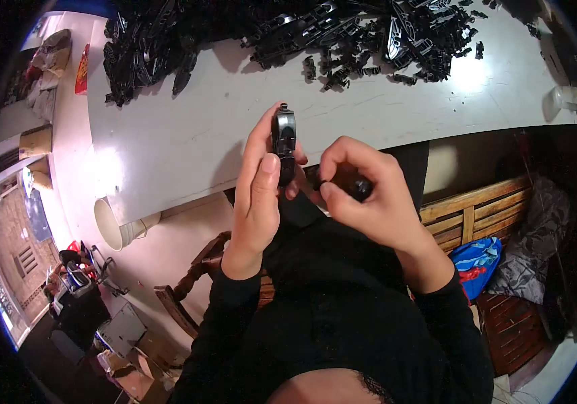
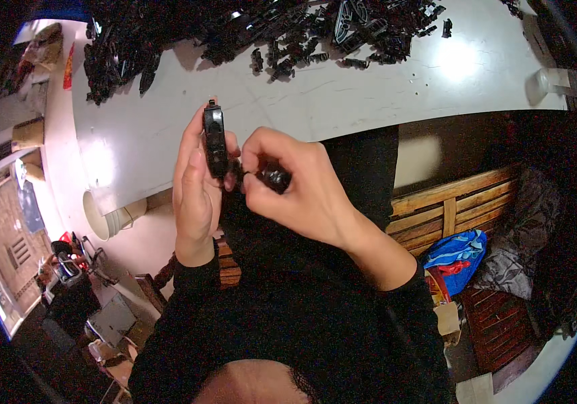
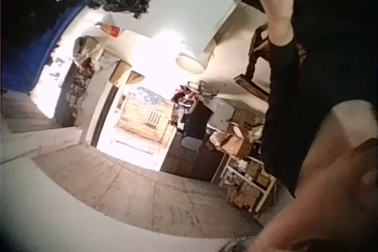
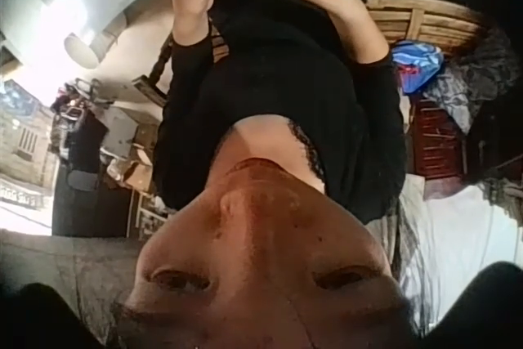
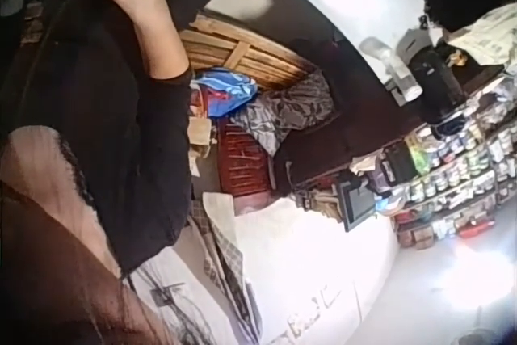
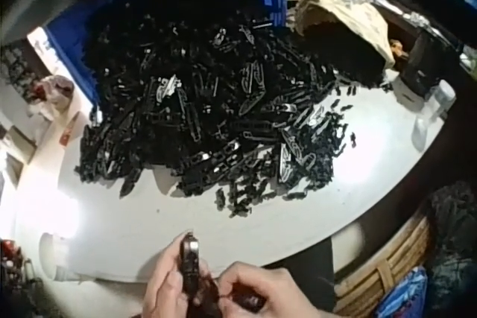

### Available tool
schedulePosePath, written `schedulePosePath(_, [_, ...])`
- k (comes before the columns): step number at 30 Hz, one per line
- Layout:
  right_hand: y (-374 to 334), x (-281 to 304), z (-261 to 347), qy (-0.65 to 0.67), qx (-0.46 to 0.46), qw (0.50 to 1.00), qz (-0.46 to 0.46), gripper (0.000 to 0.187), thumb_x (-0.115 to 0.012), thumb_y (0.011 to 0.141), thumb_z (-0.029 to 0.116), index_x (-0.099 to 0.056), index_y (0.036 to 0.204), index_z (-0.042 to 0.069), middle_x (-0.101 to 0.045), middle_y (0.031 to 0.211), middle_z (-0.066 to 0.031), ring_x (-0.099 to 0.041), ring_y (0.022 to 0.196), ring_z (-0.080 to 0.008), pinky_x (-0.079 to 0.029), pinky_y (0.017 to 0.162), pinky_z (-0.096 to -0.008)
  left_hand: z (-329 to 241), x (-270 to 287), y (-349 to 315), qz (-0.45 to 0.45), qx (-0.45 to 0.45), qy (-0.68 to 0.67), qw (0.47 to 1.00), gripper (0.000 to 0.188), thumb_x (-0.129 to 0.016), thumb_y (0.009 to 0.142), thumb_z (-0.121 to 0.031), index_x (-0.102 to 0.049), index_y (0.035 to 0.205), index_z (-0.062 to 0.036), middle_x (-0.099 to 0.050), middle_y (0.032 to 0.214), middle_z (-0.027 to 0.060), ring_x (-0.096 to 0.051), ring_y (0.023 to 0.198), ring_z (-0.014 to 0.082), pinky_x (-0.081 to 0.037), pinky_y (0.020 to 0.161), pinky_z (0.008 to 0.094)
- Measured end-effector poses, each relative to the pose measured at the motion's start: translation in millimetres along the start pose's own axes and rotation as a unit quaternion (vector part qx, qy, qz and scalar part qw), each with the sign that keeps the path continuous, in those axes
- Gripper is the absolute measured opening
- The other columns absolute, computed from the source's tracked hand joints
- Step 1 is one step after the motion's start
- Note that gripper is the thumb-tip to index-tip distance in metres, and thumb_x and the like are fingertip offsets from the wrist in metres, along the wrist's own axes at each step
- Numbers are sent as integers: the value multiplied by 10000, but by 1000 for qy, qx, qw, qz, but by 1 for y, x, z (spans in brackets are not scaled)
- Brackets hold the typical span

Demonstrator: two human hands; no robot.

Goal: Assembling small black plastic components by hand at a workstation.

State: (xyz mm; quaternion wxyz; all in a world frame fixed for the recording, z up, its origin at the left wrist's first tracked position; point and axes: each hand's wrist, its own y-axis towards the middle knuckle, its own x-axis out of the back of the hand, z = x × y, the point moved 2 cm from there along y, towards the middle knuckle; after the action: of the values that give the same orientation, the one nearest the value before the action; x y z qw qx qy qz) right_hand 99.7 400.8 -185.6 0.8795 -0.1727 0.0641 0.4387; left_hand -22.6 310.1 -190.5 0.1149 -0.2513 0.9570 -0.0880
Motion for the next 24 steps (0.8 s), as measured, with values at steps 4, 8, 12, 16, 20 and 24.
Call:
schedulePosePath(4, [4,-9,6,-194,169,966,-4,104,-576,729,-11,-558,831,-7,-573,746,-45,-511,616,-60,-391,548,-185,-8,-3,-3,76,-61,111,989,568,-385,858,-112,-187,1378,3,-432,1190,125,-462,980,156,-382,811,240])
schedulePosePath(8, [2,-6,9,-173,169,969,-55,173,-589,729,-29,-598,899,5,-569,765,-59,-512,633,-68,-406,555,-201,-6,-7,-4,118,-80,123,982,633,-432,819,-28,-145,1378,40,-228,1405,164,-267,1280,221,-256,1017,305])
schedulePosePath(12, [0,-3,6,-256,224,938,-59,112,-587,745,-17,-585,857,-14,-570,759,-43,-504,616,-65,-400,544,-196,-8,-7,-7,93,-104,138,981,638,-446,821,-25,-144,1380,36,-265,1387,157,-322,1242,209,-285,998,297])
schedulePosePath(16, [-4,-5,0,-73,44,996,-15,68,-608,757,8,-569,803,-24,-550,676,-6,-483,557,-54,-378,528,-177,-10,-6,-12,102,-49,94,989,633,-461,842,-34,-137,1380,39,-285,1379,160,-340,1232,209,-284,1000,302])
schedulePosePath(20, [-5,-9,-7,115,-54,991,-49,86,-619,788,38,-568,825,-20,-525,642,6,-465,534,-45,-348,459,-182,-6,-9,-10,85,-138,202,966,622,-472,877,-100,-132,1377,46,-286,1381,191,-323,1258,245,-261,1015,316])
schedulePosePath(24, [-4,-11,-12,96,-9,993,-69,98,-625,799,68,-573,825,-11,-514,651,10,-446,525,-41,-351,438,-171,-7,-8,-14,83,-94,207,970,612,-465,897,-153,-138,1372,52,-254,1398,209,-291,1286,267,-238,1027,325])
